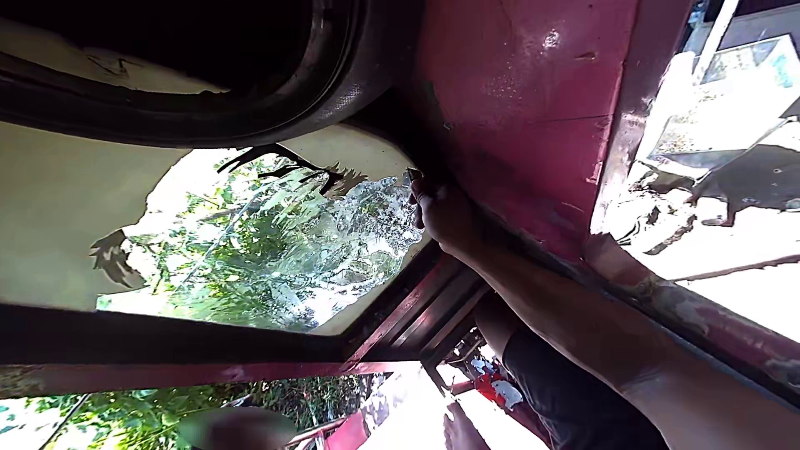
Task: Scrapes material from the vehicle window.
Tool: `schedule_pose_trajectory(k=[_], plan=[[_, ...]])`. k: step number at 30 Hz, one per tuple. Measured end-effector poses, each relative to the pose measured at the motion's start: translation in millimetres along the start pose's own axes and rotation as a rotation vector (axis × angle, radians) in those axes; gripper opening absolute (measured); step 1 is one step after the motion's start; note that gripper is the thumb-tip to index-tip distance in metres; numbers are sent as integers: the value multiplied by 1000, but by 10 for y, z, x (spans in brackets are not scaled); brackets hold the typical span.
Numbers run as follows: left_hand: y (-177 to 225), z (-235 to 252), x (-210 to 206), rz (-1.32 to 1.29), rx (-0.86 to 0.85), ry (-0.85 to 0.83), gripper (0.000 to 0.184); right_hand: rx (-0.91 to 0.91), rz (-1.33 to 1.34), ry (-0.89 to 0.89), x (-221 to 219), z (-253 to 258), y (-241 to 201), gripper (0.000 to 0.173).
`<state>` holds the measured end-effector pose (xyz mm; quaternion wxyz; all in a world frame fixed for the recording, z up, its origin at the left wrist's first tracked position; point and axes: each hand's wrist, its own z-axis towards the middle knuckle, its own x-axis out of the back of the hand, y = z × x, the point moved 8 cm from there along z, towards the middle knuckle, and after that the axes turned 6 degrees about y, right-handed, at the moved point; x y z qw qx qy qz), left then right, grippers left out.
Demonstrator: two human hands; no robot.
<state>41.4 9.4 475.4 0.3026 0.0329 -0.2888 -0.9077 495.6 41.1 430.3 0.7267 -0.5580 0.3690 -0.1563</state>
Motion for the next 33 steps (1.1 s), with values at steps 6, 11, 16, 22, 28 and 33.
schedule_pose_trajectory(k=[6,11,16,22,28,33], plan=[[-123,101,-2,-101,212,130,23,341,-237,39,-15,13,-447,30],[-139,-9,-7,-162,273,155,25,527,-119,-76,-278,-216,-1181,25],[-416,-180,-37,-263,432,194,22,368,-79,-130,56,-251,-276,26],[-513,-46,-269,-344,558,224,33,364,-201,-65,121,-98,16,31],[-466,40,-513,-324,567,218,30,394,-152,-62,95,-56,2,29],[-598,20,-708,-493,686,168,58,423,-47,-102,63,-21,21,30]])
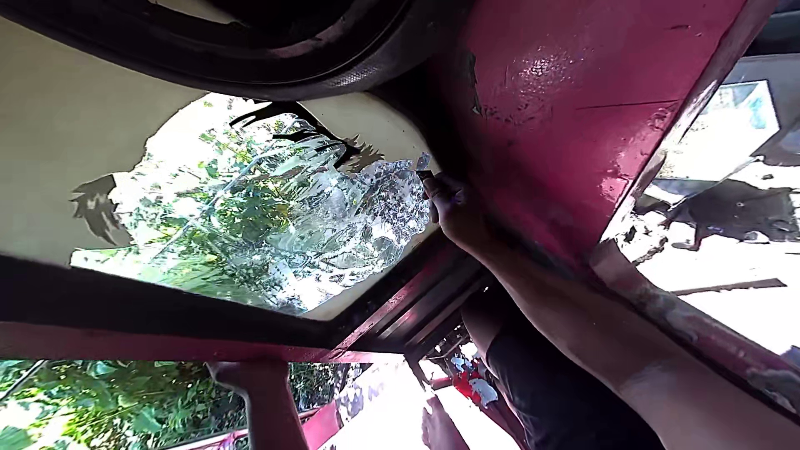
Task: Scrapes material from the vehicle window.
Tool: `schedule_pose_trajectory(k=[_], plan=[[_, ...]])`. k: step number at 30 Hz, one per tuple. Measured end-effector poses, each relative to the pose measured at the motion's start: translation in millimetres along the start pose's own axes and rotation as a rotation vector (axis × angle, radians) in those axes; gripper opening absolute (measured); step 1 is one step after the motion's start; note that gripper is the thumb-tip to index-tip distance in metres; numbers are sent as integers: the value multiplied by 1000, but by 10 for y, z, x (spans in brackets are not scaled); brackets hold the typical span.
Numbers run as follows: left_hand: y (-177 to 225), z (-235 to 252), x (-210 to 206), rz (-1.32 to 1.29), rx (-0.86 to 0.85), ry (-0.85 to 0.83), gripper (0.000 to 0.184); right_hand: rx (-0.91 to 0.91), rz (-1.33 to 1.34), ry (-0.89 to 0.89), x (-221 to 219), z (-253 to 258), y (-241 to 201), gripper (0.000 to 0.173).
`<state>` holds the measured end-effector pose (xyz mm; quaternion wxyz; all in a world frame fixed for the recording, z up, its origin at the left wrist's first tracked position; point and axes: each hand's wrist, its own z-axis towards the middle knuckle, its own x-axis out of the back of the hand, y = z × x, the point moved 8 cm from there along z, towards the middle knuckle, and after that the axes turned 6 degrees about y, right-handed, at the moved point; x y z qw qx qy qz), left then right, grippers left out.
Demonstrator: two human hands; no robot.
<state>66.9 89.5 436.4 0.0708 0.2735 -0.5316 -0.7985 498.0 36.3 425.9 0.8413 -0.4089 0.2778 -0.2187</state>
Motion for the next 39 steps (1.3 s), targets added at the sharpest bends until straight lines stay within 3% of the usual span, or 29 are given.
schedule_pose_trajectory(k=[12,22,24,27,28,29,31,33,34,36,39], plan=[[-72,-39,46,22,-26,90,57,38,62,36,-1,49,-108,31],[-102,-25,80,55,-22,92,55,1,-63,5,-6,103,-211,29],[34,-107,91,189,-98,133,41,-12,18,-42,-1,46,-213,26],[492,-240,218,234,-388,225,33,-109,76,-95,28,-256,-296,27],[727,-356,186,201,-571,187,23,-129,78,-129,17,-408,-335,28],[949,-546,63,173,-749,30,17,-106,105,-172,-6,-568,-388,27],[1211,-991,-372,297,-967,-461,22,10,205,-284,-85,-889,-546,25],[1195,-1423,-846,491,-961,-887,38,164,236,-395,-176,-1151,-771,35],[1125,-1586,-998,530,-925,-1005,43,246,216,-430,-209,-1237,-874,38],[1019,-1782,-1135,525,-885,-1096,33,392,152,-465,-249,-1359,-1012,35],[961,-1825,-1140,481,-861,-1081,14,501,72,-466,-251,-1452,-1064,30]])
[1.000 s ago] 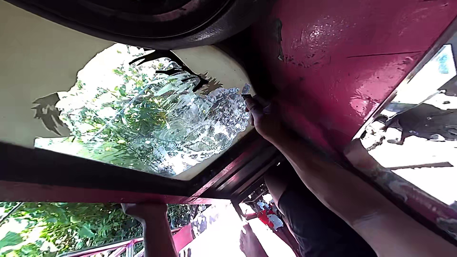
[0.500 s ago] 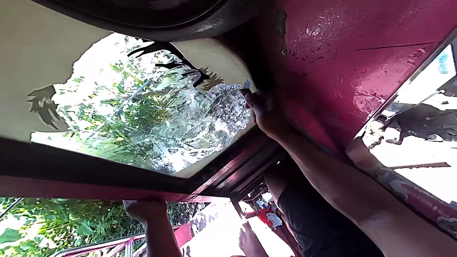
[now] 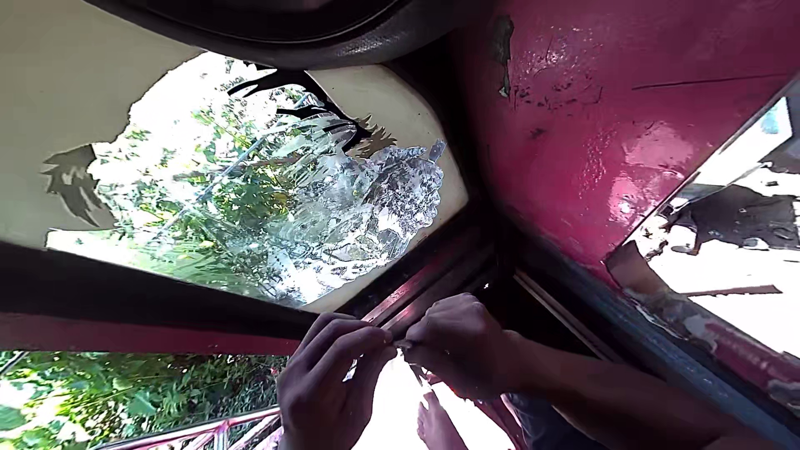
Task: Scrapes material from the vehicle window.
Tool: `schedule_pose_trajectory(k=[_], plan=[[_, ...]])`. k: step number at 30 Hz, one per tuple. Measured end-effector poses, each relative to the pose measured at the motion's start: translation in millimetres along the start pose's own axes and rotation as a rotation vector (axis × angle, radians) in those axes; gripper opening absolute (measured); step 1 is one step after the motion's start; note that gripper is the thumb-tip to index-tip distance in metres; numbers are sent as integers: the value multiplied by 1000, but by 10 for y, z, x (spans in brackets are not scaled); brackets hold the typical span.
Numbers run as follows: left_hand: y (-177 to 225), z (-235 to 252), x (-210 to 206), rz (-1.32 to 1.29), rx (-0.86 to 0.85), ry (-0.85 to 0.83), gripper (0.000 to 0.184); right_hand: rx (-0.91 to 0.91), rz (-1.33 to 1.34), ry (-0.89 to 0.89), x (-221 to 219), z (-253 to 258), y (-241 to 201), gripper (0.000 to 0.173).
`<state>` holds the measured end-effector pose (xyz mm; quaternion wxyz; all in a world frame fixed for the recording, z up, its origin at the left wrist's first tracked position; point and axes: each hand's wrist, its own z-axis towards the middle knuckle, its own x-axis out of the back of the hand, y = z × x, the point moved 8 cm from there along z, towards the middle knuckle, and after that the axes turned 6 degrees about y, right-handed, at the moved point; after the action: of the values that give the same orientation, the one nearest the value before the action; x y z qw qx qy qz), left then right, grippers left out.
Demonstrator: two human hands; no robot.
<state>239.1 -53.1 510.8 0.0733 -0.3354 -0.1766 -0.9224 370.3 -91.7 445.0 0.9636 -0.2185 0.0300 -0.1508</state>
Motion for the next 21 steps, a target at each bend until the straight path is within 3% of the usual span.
schedule_pose_trajectory(k=[5,10,14,21], plan=[[-224,-104,95,111,58,-21,19,-51,-51,59,185,-3,118,32],[-668,-601,278,230,271,-104,25,-550,104,375,606,68,776,20],[-1093,-1380,356,381,676,-157,18,-766,103,467,809,117,1128,25],[-2153,-3336,598,602,1131,-285,27,-626,-268,419,934,474,1352,16]])
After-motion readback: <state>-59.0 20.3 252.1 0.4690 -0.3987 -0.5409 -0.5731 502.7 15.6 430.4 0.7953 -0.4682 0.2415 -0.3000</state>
